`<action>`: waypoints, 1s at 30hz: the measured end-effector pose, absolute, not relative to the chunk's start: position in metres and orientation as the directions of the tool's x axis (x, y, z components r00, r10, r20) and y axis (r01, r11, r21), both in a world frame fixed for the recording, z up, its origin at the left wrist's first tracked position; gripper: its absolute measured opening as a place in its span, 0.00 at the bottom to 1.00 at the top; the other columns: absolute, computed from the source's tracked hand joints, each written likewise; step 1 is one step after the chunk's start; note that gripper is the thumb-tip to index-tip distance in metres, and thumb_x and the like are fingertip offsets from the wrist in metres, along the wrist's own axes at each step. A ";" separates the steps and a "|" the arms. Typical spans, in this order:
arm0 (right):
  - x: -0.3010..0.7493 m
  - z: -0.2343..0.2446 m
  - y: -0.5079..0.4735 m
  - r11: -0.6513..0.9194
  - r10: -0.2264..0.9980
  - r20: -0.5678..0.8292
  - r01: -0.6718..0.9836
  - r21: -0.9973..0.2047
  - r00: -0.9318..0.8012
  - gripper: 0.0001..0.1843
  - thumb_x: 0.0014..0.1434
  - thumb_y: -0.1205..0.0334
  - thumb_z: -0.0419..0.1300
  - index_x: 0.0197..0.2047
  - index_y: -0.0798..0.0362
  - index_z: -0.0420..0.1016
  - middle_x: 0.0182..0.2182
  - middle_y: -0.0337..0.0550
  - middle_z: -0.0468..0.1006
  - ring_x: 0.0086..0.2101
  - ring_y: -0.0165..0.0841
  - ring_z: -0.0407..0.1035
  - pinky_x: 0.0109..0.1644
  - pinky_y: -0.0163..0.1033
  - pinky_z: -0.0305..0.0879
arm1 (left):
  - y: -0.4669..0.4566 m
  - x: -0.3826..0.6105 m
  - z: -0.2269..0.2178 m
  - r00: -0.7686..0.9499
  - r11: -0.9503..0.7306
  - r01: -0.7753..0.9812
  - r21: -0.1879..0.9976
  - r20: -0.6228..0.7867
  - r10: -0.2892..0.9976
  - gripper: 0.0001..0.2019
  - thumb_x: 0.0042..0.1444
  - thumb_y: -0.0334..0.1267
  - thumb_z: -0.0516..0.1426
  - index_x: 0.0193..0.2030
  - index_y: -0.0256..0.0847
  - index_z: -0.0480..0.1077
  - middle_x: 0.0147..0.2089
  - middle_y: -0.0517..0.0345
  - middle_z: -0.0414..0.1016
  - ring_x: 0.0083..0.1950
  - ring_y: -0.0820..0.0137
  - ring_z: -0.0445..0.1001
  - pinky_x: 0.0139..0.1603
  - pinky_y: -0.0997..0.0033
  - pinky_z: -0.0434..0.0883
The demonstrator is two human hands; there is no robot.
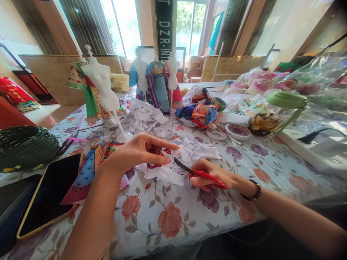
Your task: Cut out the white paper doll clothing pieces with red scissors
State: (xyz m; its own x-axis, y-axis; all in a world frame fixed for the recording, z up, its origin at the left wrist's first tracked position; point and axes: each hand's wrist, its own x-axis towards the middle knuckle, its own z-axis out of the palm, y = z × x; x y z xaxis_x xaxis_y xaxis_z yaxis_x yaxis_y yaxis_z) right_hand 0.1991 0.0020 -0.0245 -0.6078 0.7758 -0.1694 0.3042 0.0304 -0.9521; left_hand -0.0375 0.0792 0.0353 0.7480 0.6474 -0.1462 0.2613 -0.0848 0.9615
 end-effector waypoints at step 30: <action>0.200 -0.028 0.003 0.033 0.793 -0.140 0.270 -0.962 -0.594 0.31 0.57 0.41 0.59 0.13 0.53 0.60 0.11 0.34 0.61 0.15 0.23 0.51 0.20 0.34 0.45 | 0.078 -0.035 0.037 0.742 -0.083 0.289 0.954 -0.168 0.648 0.18 0.46 0.36 0.68 0.47 0.50 0.80 0.26 0.63 0.71 0.24 0.81 0.60 0.22 0.82 0.57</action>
State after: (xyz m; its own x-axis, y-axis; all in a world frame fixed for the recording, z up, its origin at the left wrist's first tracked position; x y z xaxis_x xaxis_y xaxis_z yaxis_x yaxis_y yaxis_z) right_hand 0.1997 0.0027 -0.0281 -0.5935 0.7926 -0.1398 0.2703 0.0327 -0.9622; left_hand -0.0354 0.0783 0.0366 0.7425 0.6484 -0.1681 0.2887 -0.0833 0.9538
